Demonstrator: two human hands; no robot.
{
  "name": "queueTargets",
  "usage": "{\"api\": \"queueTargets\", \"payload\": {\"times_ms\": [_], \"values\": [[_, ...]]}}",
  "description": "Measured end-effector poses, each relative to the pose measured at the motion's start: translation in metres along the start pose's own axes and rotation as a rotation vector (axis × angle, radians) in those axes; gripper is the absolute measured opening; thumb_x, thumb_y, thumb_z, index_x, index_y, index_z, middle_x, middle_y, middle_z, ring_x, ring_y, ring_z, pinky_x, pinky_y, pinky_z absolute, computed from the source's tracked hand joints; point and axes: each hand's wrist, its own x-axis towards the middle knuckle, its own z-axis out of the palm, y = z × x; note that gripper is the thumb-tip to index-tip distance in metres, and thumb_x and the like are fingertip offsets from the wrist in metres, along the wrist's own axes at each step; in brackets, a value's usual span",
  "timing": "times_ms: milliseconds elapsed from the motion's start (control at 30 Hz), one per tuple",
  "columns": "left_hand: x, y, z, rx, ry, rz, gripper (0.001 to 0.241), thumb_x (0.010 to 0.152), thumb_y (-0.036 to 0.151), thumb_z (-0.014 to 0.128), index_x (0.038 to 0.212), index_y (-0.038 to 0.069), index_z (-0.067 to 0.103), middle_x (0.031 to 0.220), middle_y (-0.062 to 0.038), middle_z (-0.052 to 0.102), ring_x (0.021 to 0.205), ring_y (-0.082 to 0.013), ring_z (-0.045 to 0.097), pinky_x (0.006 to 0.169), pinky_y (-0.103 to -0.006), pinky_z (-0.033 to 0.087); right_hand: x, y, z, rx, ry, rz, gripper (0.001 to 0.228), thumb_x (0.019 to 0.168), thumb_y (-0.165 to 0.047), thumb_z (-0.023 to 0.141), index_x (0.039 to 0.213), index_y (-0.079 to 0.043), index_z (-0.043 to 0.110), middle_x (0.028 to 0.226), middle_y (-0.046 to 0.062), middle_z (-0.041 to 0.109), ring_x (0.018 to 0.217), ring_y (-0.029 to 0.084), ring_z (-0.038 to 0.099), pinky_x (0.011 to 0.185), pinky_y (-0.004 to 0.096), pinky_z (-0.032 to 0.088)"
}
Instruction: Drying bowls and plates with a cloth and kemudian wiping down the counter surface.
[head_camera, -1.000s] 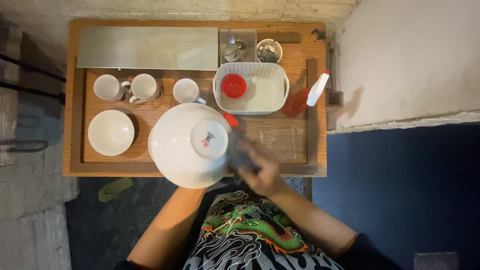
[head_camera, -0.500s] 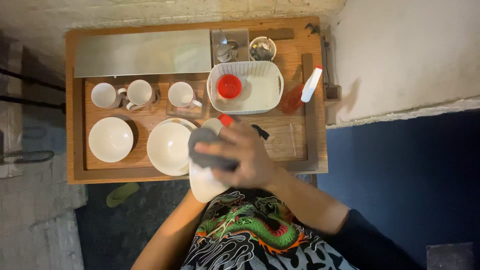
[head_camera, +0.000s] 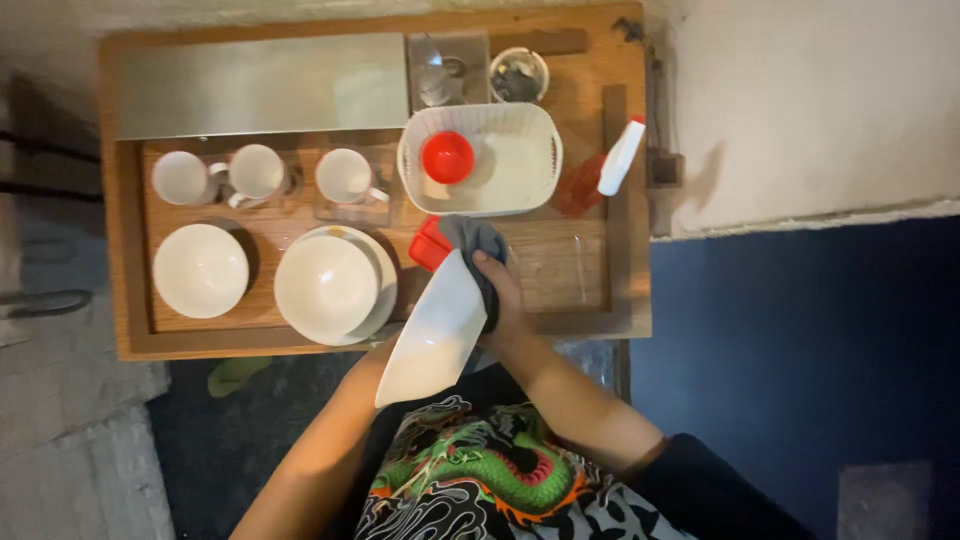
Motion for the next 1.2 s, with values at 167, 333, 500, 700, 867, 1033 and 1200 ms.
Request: {"api": "queueTargets", "payload": {"times_ms": [167,333,500,700,867,1033,1200], "values": [[0.015,-0.012,0.025,0.02,-0.019,-0.046,0.045,0.097,0.033,0.057,0.128,0.001,0.06,0.114,-0.013,0.069,0.102,-0.02,0.065,0.09,-0.034,0.052,-0.005,-0.003,-0.022,-0.057,0.128,-0.051,0.034,0.092,-0.032,0.063,0.107,-0.001,0.067,0.09,0.015,0.073,0.08,0.026,0.072,0.076,0.038,0.06],[0.004,0.088,0.033,0.051,0.015,-0.058,0.045,0.097,0.034,0.057,0.128,0.001,0.061,0.114,-0.013,0.07,0.102,-0.0199,0.066,0.09,-0.0341,0.052,0.001,-0.001,-0.016,-0.023,0.234,0.067,0.033,0.09,-0.036,0.068,0.093,-0.003,0.066,0.076,0.011,0.069,0.069,0.025,0.069,0.067,0.037,0.058],[-0.01,0.165,0.007,-0.083,0.011,-0.238,0.053,0.1,0.044,0.052,0.118,-0.002,0.072,0.102,-0.012,0.077,0.09,-0.0179,0.072,0.084,-0.033,0.056,0.013,0.004,0.04,-0.235,0.319,-0.145,0.029,0.084,-0.029,0.069,0.094,-0.002,0.07,0.08,0.011,0.072,0.069,0.023,0.07,0.064,0.037,0.058],[-0.043,0.217,-0.038,0.49,-0.169,-0.192,0.036,0.097,0.032,0.066,0.116,0.003,0.074,0.092,-0.006,0.077,0.079,-0.0134,0.068,0.07,-0.0299,0.056,0.023,0.029,0.12,-0.693,0.214,-0.655,0.034,0.091,-0.012,0.071,0.119,0.007,0.068,0.107,0.005,0.073,0.096,0.016,0.067,0.089,0.03,0.054],[-0.058,0.181,-0.101,0.137,-0.027,0.219,0.03,0.1,0.023,0.07,0.117,-0.002,0.07,0.102,-0.002,0.074,0.09,-0.0094,0.068,0.077,-0.0271,0.057,-0.011,0.068,0.225,-1.672,-0.197,-1.15,0.051,0.085,-0.013,0.072,0.136,-0.011,0.065,0.125,0.015,0.06,0.124,0.031,0.058,0.111,0.041,0.047],[-0.081,0.215,-0.127,0.191,0.068,0.28,0.024,0.098,0.019,0.072,0.106,-0.004,0.074,0.092,-0.005,0.075,0.081,-0.0102,0.068,0.071,-0.0281,0.056,0.036,0.088,0.23,-1.672,-0.268,-1.143,0.051,0.088,-0.021,0.072,0.137,-0.013,0.064,0.133,0.017,0.056,0.13,0.032,0.055,0.113,0.042,0.045],[-0.075,0.186,-0.177,0.147,0.146,0.42,0.025,0.098,0.018,0.076,0.098,-0.007,0.076,0.09,-0.007,0.074,0.08,-0.0127,0.065,0.074,-0.0291,0.054,0.078,0.119,0.208,-0.907,-0.013,-0.578,0.043,0.102,-0.028,0.062,0.14,-0.007,0.06,0.13,0.011,0.064,0.122,0.023,0.062,0.107,0.039,0.05]]}}
